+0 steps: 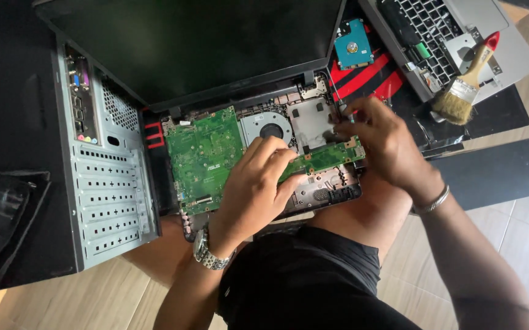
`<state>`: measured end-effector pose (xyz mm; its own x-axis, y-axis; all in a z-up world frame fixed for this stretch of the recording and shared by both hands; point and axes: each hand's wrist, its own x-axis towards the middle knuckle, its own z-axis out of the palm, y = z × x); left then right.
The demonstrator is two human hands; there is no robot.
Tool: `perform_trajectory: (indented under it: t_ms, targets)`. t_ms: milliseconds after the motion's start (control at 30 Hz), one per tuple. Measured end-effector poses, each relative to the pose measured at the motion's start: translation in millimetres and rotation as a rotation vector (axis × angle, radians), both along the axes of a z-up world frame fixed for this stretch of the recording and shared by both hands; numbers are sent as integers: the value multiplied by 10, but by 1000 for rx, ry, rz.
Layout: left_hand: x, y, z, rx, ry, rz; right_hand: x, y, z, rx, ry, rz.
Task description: Installing a motherboard into a laptop chassis and cleaning the internal components with a brush.
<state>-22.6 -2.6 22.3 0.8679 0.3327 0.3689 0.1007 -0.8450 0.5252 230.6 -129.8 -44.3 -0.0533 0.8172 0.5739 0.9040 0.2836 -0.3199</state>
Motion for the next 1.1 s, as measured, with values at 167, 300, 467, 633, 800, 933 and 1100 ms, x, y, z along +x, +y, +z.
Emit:
perform_trajectory:
  t_ms: [167, 300, 467, 633, 800, 933, 1100]
  targets:
    - [18, 13, 5, -7, 7, -9, -545, -98, 332, 43, -116, -1]
    - [19, 4, 32, 3, 25, -10, -842, -179, 133, 54, -194, -49]
    - [48, -13, -71, 59, 36, 8, -1110, -182, 219, 78, -119, 16]
    - [104, -13, -316, 214, 13, 18, -1271, -193, 209, 168, -60, 38]
    - [120, -20, -436, 259, 22, 43, -1523, -208, 280, 240, 89, 102]
    - [98, -39, -253, 182, 22, 74, -1618, -377, 363, 12, 76, 51]
    - [56, 8, -265, 92, -5, 35, -1824, -345, 412, -37, 258, 25]
